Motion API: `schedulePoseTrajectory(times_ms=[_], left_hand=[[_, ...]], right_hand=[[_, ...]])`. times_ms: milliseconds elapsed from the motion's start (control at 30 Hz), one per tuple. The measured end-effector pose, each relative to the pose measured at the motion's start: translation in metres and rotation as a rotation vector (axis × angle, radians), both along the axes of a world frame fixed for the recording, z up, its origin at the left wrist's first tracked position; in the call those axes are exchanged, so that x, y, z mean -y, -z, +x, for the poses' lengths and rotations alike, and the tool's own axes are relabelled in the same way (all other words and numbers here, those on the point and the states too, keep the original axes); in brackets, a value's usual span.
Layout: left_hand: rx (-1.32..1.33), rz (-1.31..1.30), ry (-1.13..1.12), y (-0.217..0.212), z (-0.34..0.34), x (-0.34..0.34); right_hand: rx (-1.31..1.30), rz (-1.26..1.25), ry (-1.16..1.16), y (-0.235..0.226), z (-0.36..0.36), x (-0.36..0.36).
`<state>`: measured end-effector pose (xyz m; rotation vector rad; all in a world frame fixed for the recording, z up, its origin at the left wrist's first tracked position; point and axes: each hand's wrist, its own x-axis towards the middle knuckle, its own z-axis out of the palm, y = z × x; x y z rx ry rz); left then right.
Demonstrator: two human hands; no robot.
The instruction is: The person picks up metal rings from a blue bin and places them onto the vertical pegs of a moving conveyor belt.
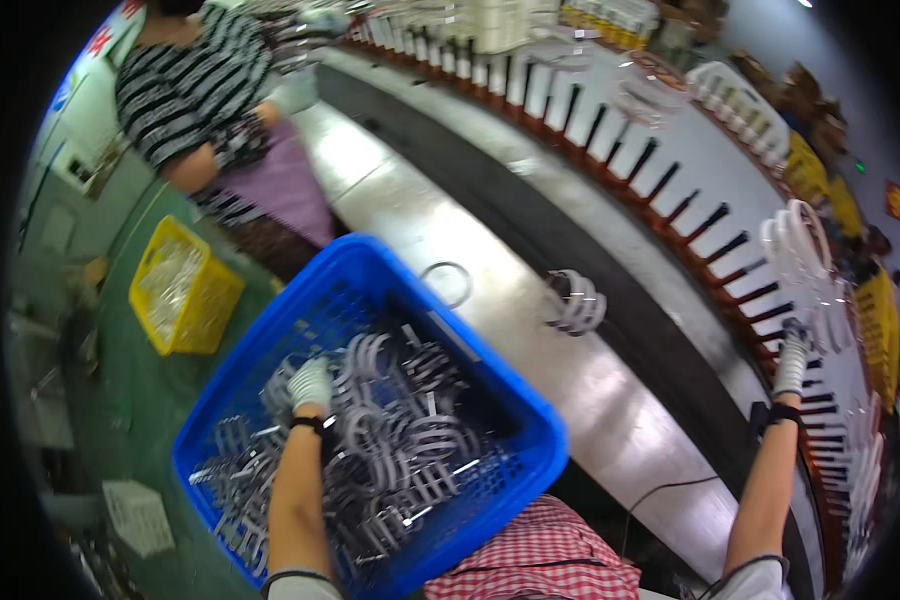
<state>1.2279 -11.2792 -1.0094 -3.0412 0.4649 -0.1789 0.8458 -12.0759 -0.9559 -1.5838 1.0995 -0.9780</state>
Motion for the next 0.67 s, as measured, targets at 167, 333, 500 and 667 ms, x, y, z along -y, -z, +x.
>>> schedulePoseTrajectory(times_ms=[167, 333, 500, 667], left_hand=[[-0.071, 0.044, -0.222, -0.036, -0.03, -0.028], [-0.003, 0.019, -0.221, -0.075, -0.093, -0.039], [0.214, -0.411, 0.061, -0.129, -0.175, -0.015], [0.059, -0.887, 0.251, -0.178, -0.277, 0.035]], right_hand=[[-0.178, -0.15, -0.039, -0.002, 0.047, -0.096], [-0.027, -0.313, -0.352, -0.04, 0.045, -0.301], [-0.108, 0.203, -0.983, -0.058, 0.026, -0.431], [-0.1, -0.652, -1.238, -0.045, 0.023, -0.489]])
